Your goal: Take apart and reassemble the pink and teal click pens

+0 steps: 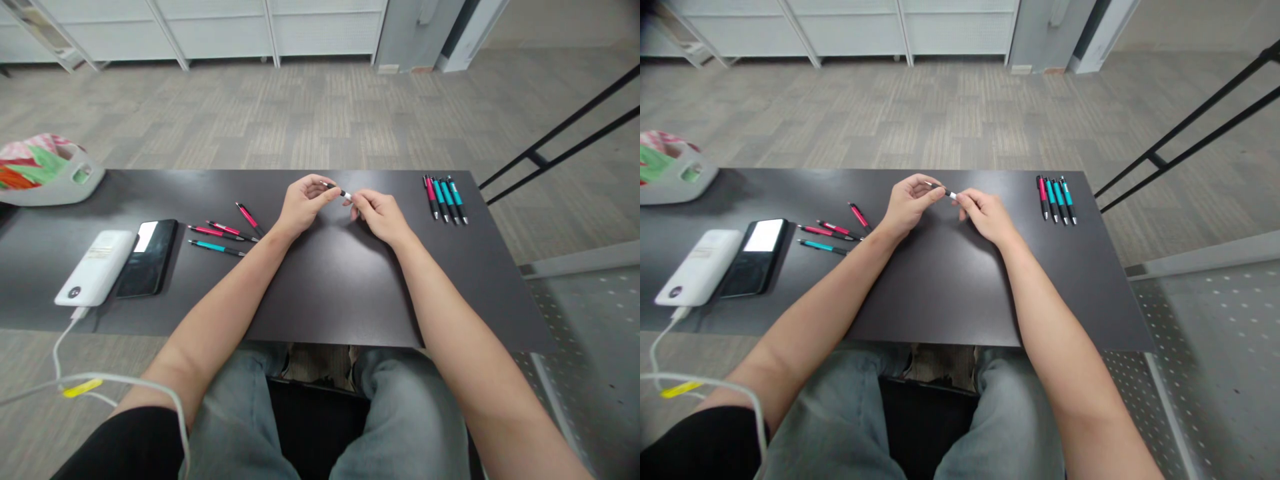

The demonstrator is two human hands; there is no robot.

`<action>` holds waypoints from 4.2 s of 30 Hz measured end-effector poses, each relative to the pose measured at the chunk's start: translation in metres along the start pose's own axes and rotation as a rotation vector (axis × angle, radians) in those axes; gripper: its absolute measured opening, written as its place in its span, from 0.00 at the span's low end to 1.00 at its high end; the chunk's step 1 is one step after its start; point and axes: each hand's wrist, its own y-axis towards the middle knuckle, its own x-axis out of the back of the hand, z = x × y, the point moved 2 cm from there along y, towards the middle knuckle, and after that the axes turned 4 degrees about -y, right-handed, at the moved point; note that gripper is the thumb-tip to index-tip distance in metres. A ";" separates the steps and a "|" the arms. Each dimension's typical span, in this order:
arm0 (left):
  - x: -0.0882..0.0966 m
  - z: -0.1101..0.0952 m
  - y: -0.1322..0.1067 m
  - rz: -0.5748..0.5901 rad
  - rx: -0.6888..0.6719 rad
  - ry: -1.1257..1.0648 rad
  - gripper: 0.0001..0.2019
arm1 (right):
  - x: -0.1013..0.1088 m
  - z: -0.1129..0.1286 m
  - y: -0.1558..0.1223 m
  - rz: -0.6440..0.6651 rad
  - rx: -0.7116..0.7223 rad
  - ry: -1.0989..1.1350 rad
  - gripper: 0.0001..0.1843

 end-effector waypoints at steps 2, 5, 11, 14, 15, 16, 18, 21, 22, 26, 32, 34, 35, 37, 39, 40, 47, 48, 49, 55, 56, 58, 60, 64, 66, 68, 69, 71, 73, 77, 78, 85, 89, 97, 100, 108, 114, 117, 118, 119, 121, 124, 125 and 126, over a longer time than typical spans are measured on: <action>0.000 0.000 0.000 0.000 0.006 0.003 0.31 | 0.000 -0.001 -0.001 -0.002 -0.001 -0.004 0.26; 0.000 0.000 0.000 -0.003 0.006 -0.002 0.32 | 0.001 0.000 -0.002 -0.044 0.028 -0.018 0.27; 0.001 0.002 0.000 0.006 -0.016 -0.004 0.32 | 0.000 0.002 -0.002 0.010 0.027 0.010 0.30; 0.001 0.003 0.001 -0.006 -0.018 0.008 0.32 | 0.001 0.002 -0.003 -0.086 0.060 -0.002 0.31; 0.001 0.003 0.001 -0.011 -0.017 0.011 0.32 | 0.002 0.002 -0.003 -0.107 0.067 -0.005 0.30; 0.001 0.002 0.001 -0.014 -0.015 0.011 0.32 | 0.002 0.002 -0.004 -0.115 0.069 -0.006 0.29; 0.001 0.002 0.000 -0.011 -0.010 0.008 0.33 | 0.002 0.003 -0.004 -0.096 0.066 -0.009 0.27; -0.001 0.000 -0.001 0.000 -0.004 -0.006 0.34 | 0.002 0.007 -0.004 -0.043 0.044 -0.040 0.25; -0.002 -0.001 -0.001 0.000 -0.003 -0.008 0.34 | 0.003 0.008 -0.004 -0.035 0.034 -0.051 0.25; -0.004 -0.004 -0.002 -0.016 0.005 -0.011 0.30 | 0.004 0.009 -0.005 -0.021 0.010 -0.041 0.27; -0.007 -0.003 -0.002 0.005 -0.010 -0.028 0.29 | 0.003 0.004 -0.006 0.021 -0.007 0.006 0.35; -0.007 -0.004 -0.003 0.019 -0.032 -0.016 0.30 | 0.002 0.004 -0.006 0.030 -0.001 0.012 0.36; -0.007 -0.006 -0.003 0.024 -0.045 0.001 0.31 | 0.002 0.005 -0.005 0.029 0.003 0.013 0.37; -0.004 -0.011 -0.003 0.030 -0.077 0.076 0.32 | 0.002 0.006 -0.003 -0.002 0.007 0.011 0.39; 0.001 -0.016 -0.004 0.024 -0.117 0.209 0.35 | 0.003 0.008 -0.001 -0.066 0.003 0.012 0.40; 0.005 -0.018 -0.004 0.011 -0.138 0.290 0.36 | 0.003 0.009 0.000 -0.104 0.002 0.015 0.40; 0.029 -0.004 -0.003 -0.092 -0.135 0.675 0.22 | 0.004 0.002 0.004 -0.198 -0.014 0.015 0.34; 0.029 -0.002 -0.002 -0.082 -0.120 0.679 0.21 | 0.004 -0.001 0.004 -0.203 -0.008 0.016 0.33; 0.028 -0.001 -0.001 -0.077 -0.106 0.662 0.20 | 0.004 -0.003 0.004 -0.205 0.000 0.014 0.33; 0.016 -0.013 0.006 -0.218 -0.028 0.248 0.20 | 0.004 -0.006 0.004 -0.193 -0.014 -0.024 0.27; 0.014 -0.015 0.006 -0.235 -0.012 0.195 0.21 | 0.004 -0.006 0.003 -0.190 -0.018 -0.023 0.25; 0.011 -0.017 0.007 -0.244 0.011 0.131 0.22 | 0.004 -0.005 0.003 -0.186 -0.002 -0.010 0.22; 0.010 -0.016 0.007 -0.224 0.019 0.100 0.22 | 0.004 -0.005 0.002 -0.183 0.030 0.008 0.20; 0.010 -0.011 0.006 -0.179 -0.001 0.076 0.22 | 0.003 -0.005 0.002 -0.166 0.029 0.003 0.21; 0.010 -0.010 0.005 -0.160 -0.010 0.071 0.21 | 0.003 -0.004 0.002 -0.162 0.027 0.005 0.22; 0.008 -0.010 0.004 -0.131 -0.017 0.069 0.21 | 0.003 -0.003 0.002 -0.160 0.029 0.013 0.23; 0.008 -0.009 0.004 -0.114 -0.022 0.069 0.21 | 0.003 -0.002 0.002 -0.157 0.027 0.015 0.24; 0.006 -0.009 0.003 -0.078 -0.031 0.072 0.22 | 0.004 0.000 0.002 -0.150 0.019 0.014 0.25; 0.006 -0.008 0.003 -0.053 -0.036 0.078 0.23 | 0.005 0.002 0.001 -0.151 0.018 0.009 0.26; 0.006 -0.006 0.003 -0.048 -0.045 0.094 0.24 | 0.006 0.006 0.001 -0.145 0.009 0.023 0.26; 0.007 -0.006 0.004 -0.046 -0.046 0.094 0.24 | 0.006 0.007 0.001 -0.135 0.013 0.027 0.27; 0.007 -0.005 0.004 -0.028 -0.054 0.109 0.25 | 0.005 0.009 0.001 -0.145 -0.010 0.038 0.29; 0.008 -0.002 0.003 -0.012 -0.070 0.130 0.25 | 0.004 0.011 0.001 -0.099 -0.002 0.028 0.31; 0.011 0.002 0.003 0.018 -0.090 0.123 0.29 | 0.003 0.010 0.000 -0.090 -0.032 0.032 0.36; 0.007 -0.003 0.002 -0.024 -0.057 0.116 0.24 | 0.002 0.007 0.001 -0.058 -0.053 0.037 0.40; -0.003 -0.019 0.000 -0.076 0.024 0.070 0.17 | 0.000 0.006 0.001 -0.031 -0.046 0.050 0.38; -0.003 -0.019 0.000 -0.080 0.027 0.076 0.17 | 0.001 0.005 0.000 -0.066 -0.014 0.056 0.37; -0.002 -0.019 0.000 -0.074 0.018 0.081 0.18 | 0.001 0.004 0.001 -0.028 -0.019 0.048 0.37; -0.002 -0.019 0.000 -0.076 0.012 0.081 0.19 | 0.001 0.004 0.001 -0.019 -0.021 0.049 0.37; -0.002 -0.019 0.000 -0.078 0.007 0.081 0.20 | 0.001 0.004 0.001 -0.020 -0.021 0.054 0.36; -0.002 -0.018 -0.001 -0.085 0.001 0.084 0.21 | 0.000 0.004 0.001 -0.046 -0.025 0.063 0.35; -0.002 -0.018 -0.001 -0.089 0.003 0.090 0.20 | 0.001 0.006 0.001 -0.096 -0.023 0.053 0.36; -0.002 -0.018 -0.001 -0.088 0.003 0.088 0.20 | 0.001 0.006 0.001 -0.093 -0.018 0.044 0.36; -0.002 -0.018 -0.002 -0.087 0.003 0.085 0.20 | 0.001 0.007 0.000 -0.080 -0.013 0.036 0.35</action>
